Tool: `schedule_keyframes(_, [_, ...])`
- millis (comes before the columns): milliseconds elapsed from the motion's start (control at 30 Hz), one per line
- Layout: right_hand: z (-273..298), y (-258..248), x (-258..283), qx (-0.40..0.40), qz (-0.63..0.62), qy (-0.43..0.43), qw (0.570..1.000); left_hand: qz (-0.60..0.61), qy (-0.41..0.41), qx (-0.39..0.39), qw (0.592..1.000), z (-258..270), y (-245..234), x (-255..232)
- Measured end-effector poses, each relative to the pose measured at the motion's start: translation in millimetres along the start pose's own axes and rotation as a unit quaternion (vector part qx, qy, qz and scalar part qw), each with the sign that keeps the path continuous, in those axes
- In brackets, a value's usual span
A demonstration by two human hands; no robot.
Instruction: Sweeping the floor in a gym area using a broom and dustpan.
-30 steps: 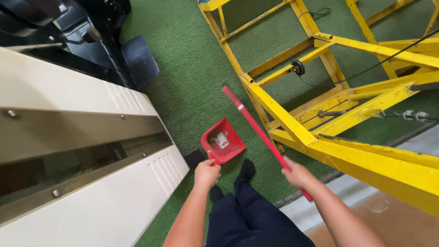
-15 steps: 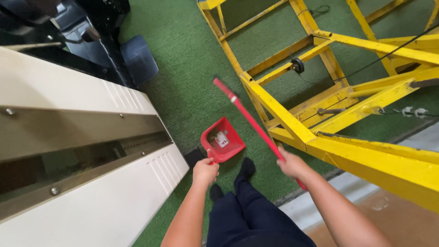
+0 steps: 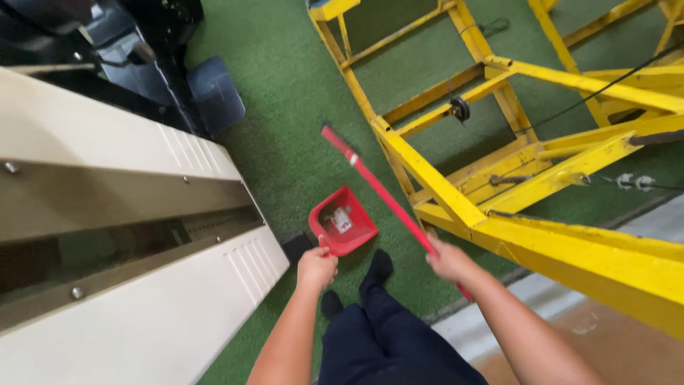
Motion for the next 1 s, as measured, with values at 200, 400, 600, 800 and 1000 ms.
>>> schedule_keyframes(200, [-42, 42, -58, -0.034, -0.017, -0.002, 0.999, -0.009, 0.011, 0.009, 1.0, -6, 0, 2])
schedule_keyframes(400, [91, -17, 15, 0.114, -0.16, 0.128, 0.972, 0.001, 0.032, 0.001, 0.999, -3, 1, 3])
schedule_keyframes(600, [-55, 62, -89, -0.158, -0.021, -0.214, 0.964, 0.002, -0.003, 0.012, 1.0, 0, 5, 6])
schedule_keyframes(800, [13, 11, 0, 0.035, -0.138, 0.1, 0.985, 0.035, 0.029, 0.008, 0.999, -23, 8, 28])
schedule_keyframes(1000, [53, 14, -12, 0.069, -0.151, 0.04, 0.985, 0.0, -0.007, 0.013, 1.0, -3, 1, 9])
Point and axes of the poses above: each hand's wrist, its own z-axis away from the middle knuckle, its own y-axis out of the palm, x = y × z, the point moved 6 cm from there along -z, towards the middle knuckle, and after that the axes turned 1 degree about -x, right-handed, at the moved point
